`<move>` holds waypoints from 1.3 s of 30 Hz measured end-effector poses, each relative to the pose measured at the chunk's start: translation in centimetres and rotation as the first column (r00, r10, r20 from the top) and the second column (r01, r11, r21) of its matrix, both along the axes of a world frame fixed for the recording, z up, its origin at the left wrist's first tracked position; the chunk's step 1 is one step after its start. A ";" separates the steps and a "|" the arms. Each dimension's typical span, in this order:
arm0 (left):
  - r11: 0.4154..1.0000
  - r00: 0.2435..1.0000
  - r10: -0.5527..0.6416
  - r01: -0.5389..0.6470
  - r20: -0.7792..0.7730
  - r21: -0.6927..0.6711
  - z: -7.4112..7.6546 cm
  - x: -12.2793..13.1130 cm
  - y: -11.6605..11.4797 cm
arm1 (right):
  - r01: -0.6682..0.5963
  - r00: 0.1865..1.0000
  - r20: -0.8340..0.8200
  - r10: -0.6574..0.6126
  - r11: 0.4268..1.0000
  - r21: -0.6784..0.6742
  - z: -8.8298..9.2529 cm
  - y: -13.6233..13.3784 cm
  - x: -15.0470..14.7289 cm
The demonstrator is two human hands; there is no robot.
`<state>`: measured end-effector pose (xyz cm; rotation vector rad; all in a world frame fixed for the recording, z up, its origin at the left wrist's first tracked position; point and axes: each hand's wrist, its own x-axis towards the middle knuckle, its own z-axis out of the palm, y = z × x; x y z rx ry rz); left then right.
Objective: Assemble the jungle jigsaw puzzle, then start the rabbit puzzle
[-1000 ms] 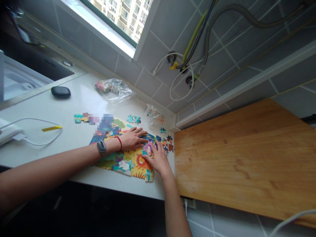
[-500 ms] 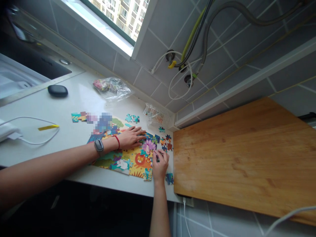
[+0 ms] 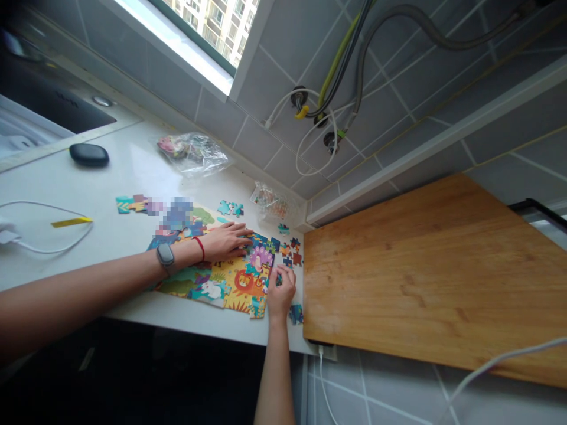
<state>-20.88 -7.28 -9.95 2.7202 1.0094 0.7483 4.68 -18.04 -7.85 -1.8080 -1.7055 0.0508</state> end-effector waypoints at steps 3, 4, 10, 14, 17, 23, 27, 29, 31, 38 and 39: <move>1.000 1.000 0.000 0.000 0.006 -0.016 0.1 0.0 0.0 | 0.049 0.998 -0.032 -0.048 0.998 0.044 0.2 0.0 0.1; 1.000 1.000 -0.001 0.001 0.007 -0.021 0.1 0.0 0.0 | 0.054 0.997 -0.049 -0.051 0.997 0.057 0.2 0.0 0.1; 1.000 1.000 -0.013 0.013 0.005 -0.024 0.6 -0.1 0.0 | 0.039 0.996 -0.087 -0.037 0.999 0.024 0.3 0.1 0.0; 1.000 1.000 -0.012 0.012 -0.002 -0.021 0.7 -0.2 0.0 | 0.031 0.997 -0.076 -0.029 0.999 0.016 0.4 0.1 -0.1; 1.000 1.000 -0.009 0.010 0.005 -0.023 0.6 -0.1 0.0 | 0.029 0.998 -0.065 -0.027 0.999 0.022 0.3 0.0 0.0; 0.999 0.999 -0.013 0.016 0.050 -0.051 0.7 -0.1 0.1 | -0.001 0.998 -0.061 0.009 0.991 0.131 -0.7 0.3 0.5; 0.983 0.986 0.084 -0.058 0.146 -0.176 1.5 -0.4 0.7 | -0.012 0.997 -0.073 0.024 0.987 0.158 -1.0 0.4 0.7; 0.961 0.955 0.194 -0.139 0.225 -0.239 2.0 -0.6 1.0 | -0.016 0.997 -0.077 0.028 0.988 0.152 -0.9 0.4 0.7; 0.932 0.896 0.295 -0.194 0.331 -0.306 2.4 -0.8 1.2 | -0.018 0.996 -0.080 0.030 0.989 0.145 -0.9 0.3 0.7; 0.873 0.703 0.439 -0.186 0.560 -0.451 3.0 -1.0 1.4 | -0.020 0.997 -0.071 0.030 0.990 0.139 -1.0 0.4 0.8; 0.873 0.695 0.442 -0.188 0.568 -0.450 3.0 -1.0 1.4 | -0.020 0.997 -0.067 0.030 0.990 0.137 -1.0 0.4 0.8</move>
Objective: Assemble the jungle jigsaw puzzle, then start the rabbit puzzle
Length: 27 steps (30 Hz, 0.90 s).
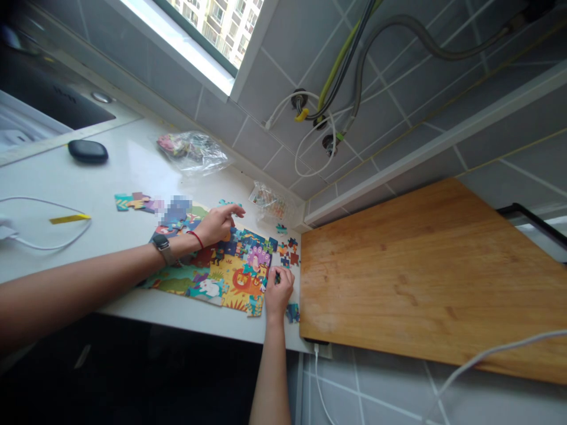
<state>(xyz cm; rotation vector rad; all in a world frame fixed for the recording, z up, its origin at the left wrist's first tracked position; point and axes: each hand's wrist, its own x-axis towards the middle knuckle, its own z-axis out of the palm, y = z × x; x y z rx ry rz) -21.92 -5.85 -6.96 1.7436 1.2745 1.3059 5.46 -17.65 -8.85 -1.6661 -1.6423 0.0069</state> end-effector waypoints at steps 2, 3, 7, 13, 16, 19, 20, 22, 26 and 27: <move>1.000 1.000 0.002 -0.002 0.005 0.006 0.0 0.0 0.1 | -0.001 1.000 0.003 0.001 1.000 -0.003 0.0 0.0 0.0; 1.000 1.000 -0.001 0.001 0.007 0.009 -0.1 0.0 0.1 | -0.002 1.000 0.003 0.002 1.000 -0.005 0.0 0.0 0.0; 1.000 1.000 -0.020 0.020 0.011 0.019 -0.1 0.0 0.0 | -0.001 1.000 -0.004 0.001 1.000 -0.004 0.1 0.0 -0.1; 0.994 0.975 -0.042 0.063 -0.219 0.089 0.0 -0.2 -0.3 | -0.002 1.000 0.006 0.002 1.000 0.001 0.0 0.0 -0.2; 0.986 0.913 -0.067 0.124 -0.403 0.116 0.1 -0.1 -0.6 | -0.005 1.000 0.011 0.005 1.000 0.004 0.0 0.0 -0.1; 0.981 0.854 -0.050 0.139 -0.518 0.133 0.2 0.0 -0.9 | -0.021 0.999 0.030 0.020 1.000 0.015 0.2 -0.1 -0.2; 0.982 0.843 -0.045 0.136 -0.536 0.132 0.2 0.0 -1.0 | -0.033 0.999 0.041 0.032 0.999 0.019 0.2 -0.1 -0.3; 0.985 0.841 -0.046 0.128 -0.539 0.115 0.4 -0.1 -0.8 | -0.068 0.995 0.068 0.066 0.997 0.026 0.4 -0.1 -0.6; 0.996 0.921 -0.084 0.094 -0.381 0.006 1.3 -0.9 0.4 | -0.186 0.979 0.096 0.181 0.981 0.045 1.0 0.7 -1.6; 0.996 0.944 -0.093 0.088 -0.315 -0.028 1.8 -1.3 0.8 | -0.215 0.974 0.090 0.210 0.975 0.050 1.2 1.1 -2.0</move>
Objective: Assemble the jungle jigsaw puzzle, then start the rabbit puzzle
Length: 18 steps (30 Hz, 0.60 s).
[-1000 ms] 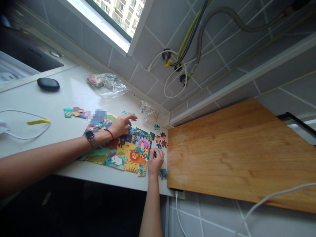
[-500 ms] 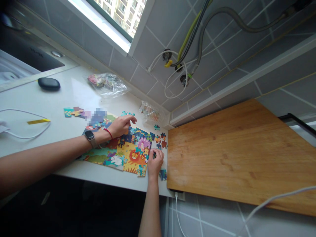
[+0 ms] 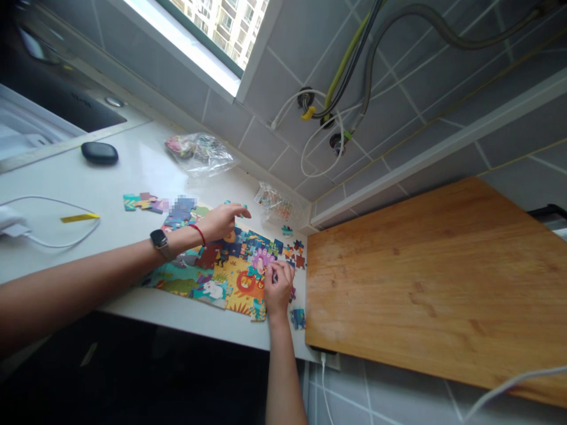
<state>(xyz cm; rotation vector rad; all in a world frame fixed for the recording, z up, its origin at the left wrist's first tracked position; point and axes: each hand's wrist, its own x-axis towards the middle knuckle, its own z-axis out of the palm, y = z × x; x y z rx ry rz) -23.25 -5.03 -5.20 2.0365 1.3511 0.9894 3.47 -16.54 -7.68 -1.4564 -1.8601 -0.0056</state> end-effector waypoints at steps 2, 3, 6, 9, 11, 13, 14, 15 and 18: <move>0.999 0.995 0.004 0.000 0.097 -0.049 0.9 -1.0 0.6 | -0.045 0.999 -0.026 0.045 0.999 -0.007 0.6 1.3 -0.8; 0.999 0.994 0.000 0.005 0.106 -0.050 1.4 -1.5 0.7 | -0.059 0.997 -0.045 0.058 0.998 -0.017 0.9 2.0 -1.3; 0.999 0.999 -0.031 0.031 -0.029 0.014 2.0 -2.9 -0.2 | -0.100 0.986 -0.141 0.093 0.994 -0.047 2.1 4.5 -2.4; 0.990 0.968 -0.086 0.109 -0.237 0.087 0.8 -3.6 -2.8 | -0.159 0.948 -0.288 0.137 0.986 -0.054 2.4 6.4 -3.0; 0.984 0.937 -0.118 0.156 -0.330 0.090 -0.8 -3.4 -4.8 | -0.166 0.910 -0.395 0.128 0.984 -0.064 2.0 7.1 -3.1; 0.982 0.910 -0.129 0.172 -0.395 0.074 -2.5 -3.0 -6.6 | -0.172 0.862 -0.499 0.094 0.978 -0.114 1.3 7.4 -3.1; 0.981 0.896 -0.140 0.184 -0.420 0.067 -3.2 -2.8 -7.3 | -0.185 0.836 -0.543 0.078 0.972 -0.145 0.9 7.3 -3.1; 0.980 0.886 -0.147 0.192 -0.439 0.060 -3.8 -2.5 -7.8 | -0.204 0.811 -0.581 0.067 0.964 -0.173 0.6 7.3 -3.1; 0.980 0.868 -0.151 0.194 -0.473 0.044 -4.4 -1.9 -8.6 | -0.252 0.748 -0.662 0.051 0.944 -0.212 0.0 7.2 -3.1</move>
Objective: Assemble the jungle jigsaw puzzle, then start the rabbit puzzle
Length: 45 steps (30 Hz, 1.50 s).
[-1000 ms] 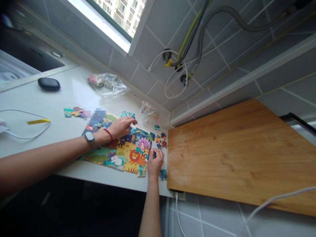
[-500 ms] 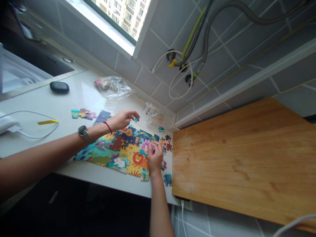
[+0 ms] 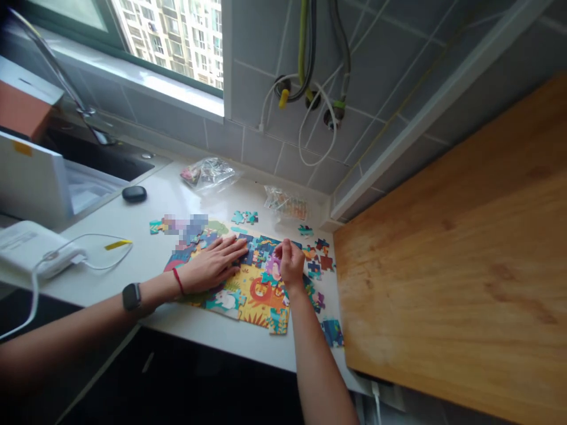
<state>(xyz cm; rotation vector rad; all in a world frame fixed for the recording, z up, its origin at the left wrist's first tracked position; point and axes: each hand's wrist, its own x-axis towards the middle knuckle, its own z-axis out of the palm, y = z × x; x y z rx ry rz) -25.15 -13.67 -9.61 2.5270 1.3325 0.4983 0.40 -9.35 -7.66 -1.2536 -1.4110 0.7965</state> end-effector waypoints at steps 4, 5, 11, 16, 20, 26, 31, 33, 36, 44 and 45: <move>1.000 0.999 -0.007 0.006 -0.034 -0.014 0.5 0.4 0.1 | -0.020 0.998 -0.055 0.017 0.998 -0.053 0.0 0.5 0.0; 1.000 0.999 -0.011 0.011 -0.041 -0.019 0.6 0.4 0.2 | -0.027 0.998 -0.058 0.024 0.997 -0.065 0.0 0.7 0.0; 0.998 0.998 -0.031 0.028 -0.061 -0.047 0.8 0.2 1.1 | -0.064 0.994 -0.090 0.056 0.994 -0.085 0.1 1.0 0.0; 0.999 0.999 -0.031 0.029 -0.035 -0.035 1.0 0.3 1.3 | -0.073 0.992 -0.105 0.064 0.994 -0.087 0.3 1.0 0.0; 1.000 1.000 -0.014 0.014 -0.018 -0.003 1.3 0.4 1.0 | -0.074 0.992 -0.105 0.067 0.995 -0.070 0.3 1.0 0.1; 0.999 1.000 -0.028 0.028 -0.001 0.041 1.5 0.5 1.0 | -0.055 0.989 -0.139 0.047 0.997 -0.055 -0.1 1.2 0.2; 0.997 0.999 -0.033 0.031 0.025 0.071 1.4 0.6 1.0 | 0.007 0.985 -0.175 -0.010 1.000 -0.022 0.1 0.9 0.1; 0.997 0.999 -0.027 0.025 0.025 0.071 1.2 0.6 1.0 | 0.115 0.972 -0.206 -0.110 0.993 0.014 0.3 0.8 0.3; 0.997 1.000 -0.016 0.015 0.023 0.070 1.0 0.5 1.0 | 0.298 0.909 -0.312 -0.278 0.954 0.018 0.6 1.2 1.1; 0.997 0.999 -0.019 0.017 0.027 0.072 0.9 0.5 1.0 | 0.380 0.823 -0.430 -0.371 0.922 -0.069 0.4 2.1 2.0; 0.997 0.999 -0.019 0.017 0.027 0.073 0.9 0.5 1.0 | 0.364 0.841 -0.409 -0.355 0.930 -0.058 0.4 2.0 1.9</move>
